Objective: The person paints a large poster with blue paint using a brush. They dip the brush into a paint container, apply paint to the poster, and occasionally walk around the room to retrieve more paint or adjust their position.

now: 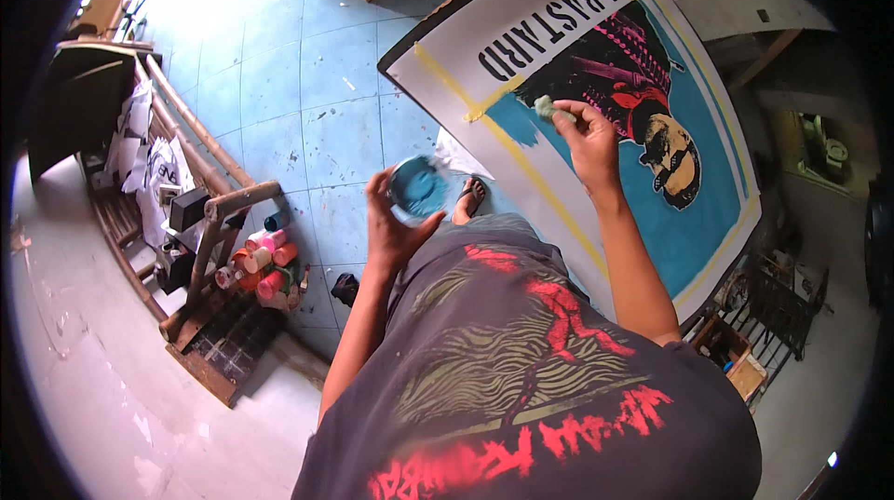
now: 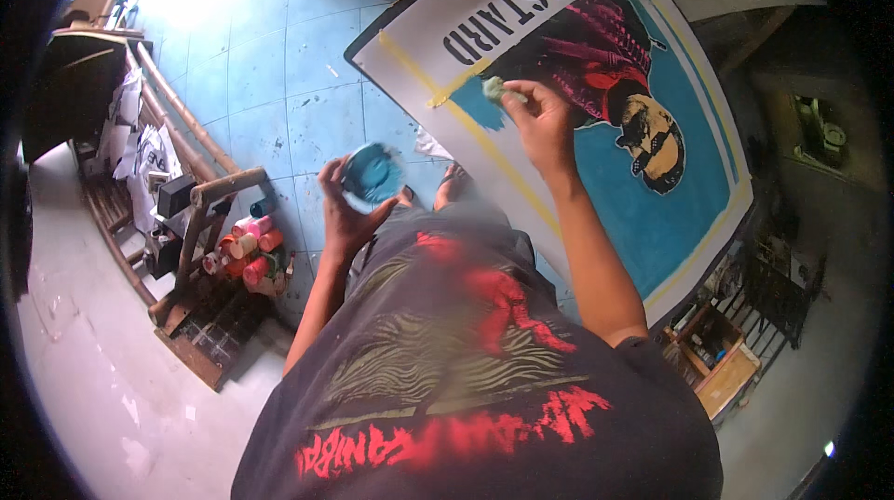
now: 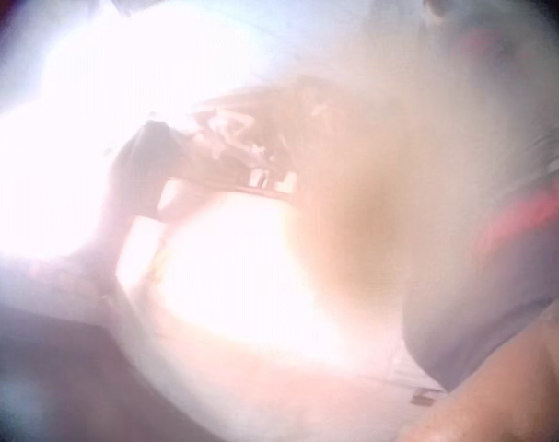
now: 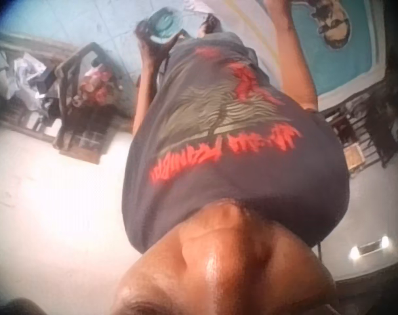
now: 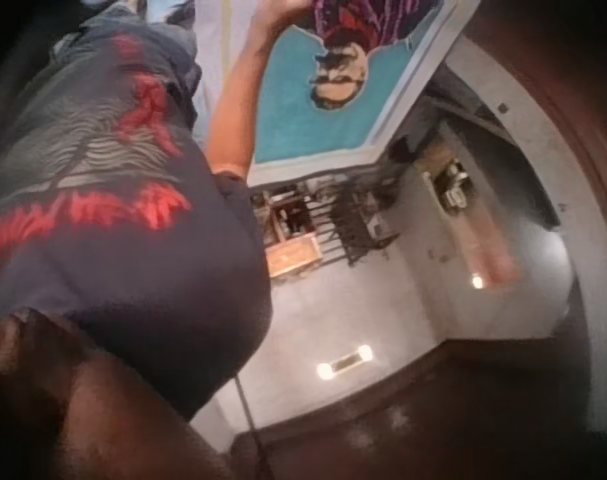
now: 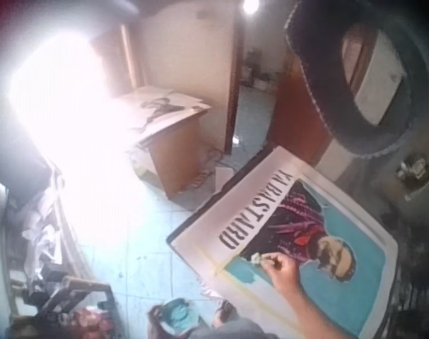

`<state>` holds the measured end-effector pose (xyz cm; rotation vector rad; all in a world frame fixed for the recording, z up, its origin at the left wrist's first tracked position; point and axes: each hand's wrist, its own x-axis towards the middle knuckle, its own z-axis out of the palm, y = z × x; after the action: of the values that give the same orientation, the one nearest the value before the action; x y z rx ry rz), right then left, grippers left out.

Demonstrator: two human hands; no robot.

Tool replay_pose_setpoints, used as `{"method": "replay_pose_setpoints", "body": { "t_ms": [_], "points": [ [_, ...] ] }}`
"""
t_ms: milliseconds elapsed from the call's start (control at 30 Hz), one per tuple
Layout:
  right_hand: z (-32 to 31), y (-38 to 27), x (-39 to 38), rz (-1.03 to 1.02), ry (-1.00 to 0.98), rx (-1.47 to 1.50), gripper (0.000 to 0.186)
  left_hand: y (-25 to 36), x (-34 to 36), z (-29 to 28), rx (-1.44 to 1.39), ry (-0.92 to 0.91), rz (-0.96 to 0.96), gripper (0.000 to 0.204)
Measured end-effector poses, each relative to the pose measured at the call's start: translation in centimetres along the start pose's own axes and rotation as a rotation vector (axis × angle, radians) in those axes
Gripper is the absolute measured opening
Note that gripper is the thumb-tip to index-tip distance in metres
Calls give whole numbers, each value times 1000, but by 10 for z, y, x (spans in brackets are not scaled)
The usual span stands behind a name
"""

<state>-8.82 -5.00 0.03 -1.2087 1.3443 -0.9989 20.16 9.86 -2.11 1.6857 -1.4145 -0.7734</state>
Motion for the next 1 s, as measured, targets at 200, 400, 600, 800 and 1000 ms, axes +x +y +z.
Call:
{"method": "replay_pose_setpoints", "body": {
  "t_ms": [200,400,600,800,1000],
  "points": [
    [42,-78,-38,-474,-270,-466,18,28,44,37,-55,-75,208,108],
    [50,-81,-42,-567,-297,-656,14,45,53,48,-43,-61,332,107],
    [49,-65,-43,-505,-334,-678,15,55,50,46,13,-94,331,107],
    [40,-63,-45,-241,-196,-329,18,51,47,46,21,-92,321,107],
    [13,-29,-39,463,-150,773,16,38,38,46,-31,-84,242,104]
  ]
}}
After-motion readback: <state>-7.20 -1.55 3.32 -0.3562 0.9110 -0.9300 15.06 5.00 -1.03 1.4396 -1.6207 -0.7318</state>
